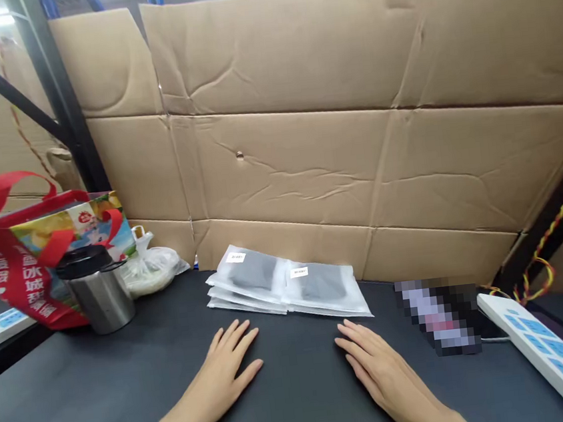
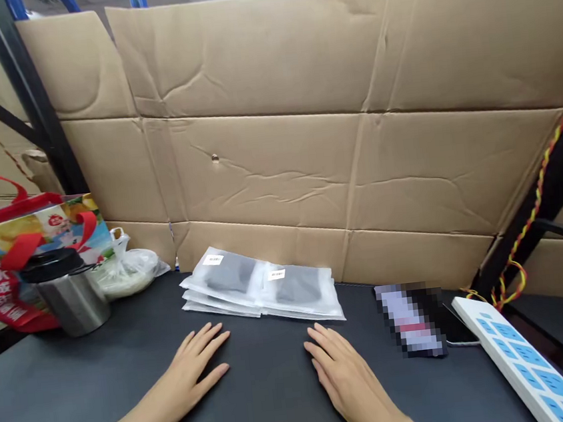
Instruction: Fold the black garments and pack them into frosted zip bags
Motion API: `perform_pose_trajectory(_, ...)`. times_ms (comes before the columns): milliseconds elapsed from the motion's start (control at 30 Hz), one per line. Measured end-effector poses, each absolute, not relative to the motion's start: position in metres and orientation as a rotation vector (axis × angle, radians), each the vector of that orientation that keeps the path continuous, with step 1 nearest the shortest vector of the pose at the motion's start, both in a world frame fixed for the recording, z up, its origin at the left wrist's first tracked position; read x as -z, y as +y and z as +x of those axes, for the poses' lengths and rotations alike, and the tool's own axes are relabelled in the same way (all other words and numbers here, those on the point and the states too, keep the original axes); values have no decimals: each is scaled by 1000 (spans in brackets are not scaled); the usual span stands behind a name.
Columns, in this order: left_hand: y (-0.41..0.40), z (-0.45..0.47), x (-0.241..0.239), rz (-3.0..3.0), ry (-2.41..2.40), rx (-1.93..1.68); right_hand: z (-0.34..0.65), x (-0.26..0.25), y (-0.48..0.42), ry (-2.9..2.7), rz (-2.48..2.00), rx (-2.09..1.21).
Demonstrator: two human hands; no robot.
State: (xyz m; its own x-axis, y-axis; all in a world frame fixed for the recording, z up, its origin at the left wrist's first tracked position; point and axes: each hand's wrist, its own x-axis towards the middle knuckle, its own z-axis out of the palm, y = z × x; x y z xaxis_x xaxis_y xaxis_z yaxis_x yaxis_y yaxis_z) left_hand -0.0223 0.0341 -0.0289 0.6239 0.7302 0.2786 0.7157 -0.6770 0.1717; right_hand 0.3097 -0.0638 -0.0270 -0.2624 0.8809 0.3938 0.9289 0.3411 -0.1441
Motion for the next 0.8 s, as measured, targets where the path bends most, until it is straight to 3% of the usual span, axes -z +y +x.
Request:
perform_pose_trajectory(233,46,-32,39,2818,1340,-492,329,32,-76,-1981,-1852,-83)
perform_pose_trajectory(800,41,-26,37,2831,1362,-474,329,37,-73,-1977,-1821,-73)
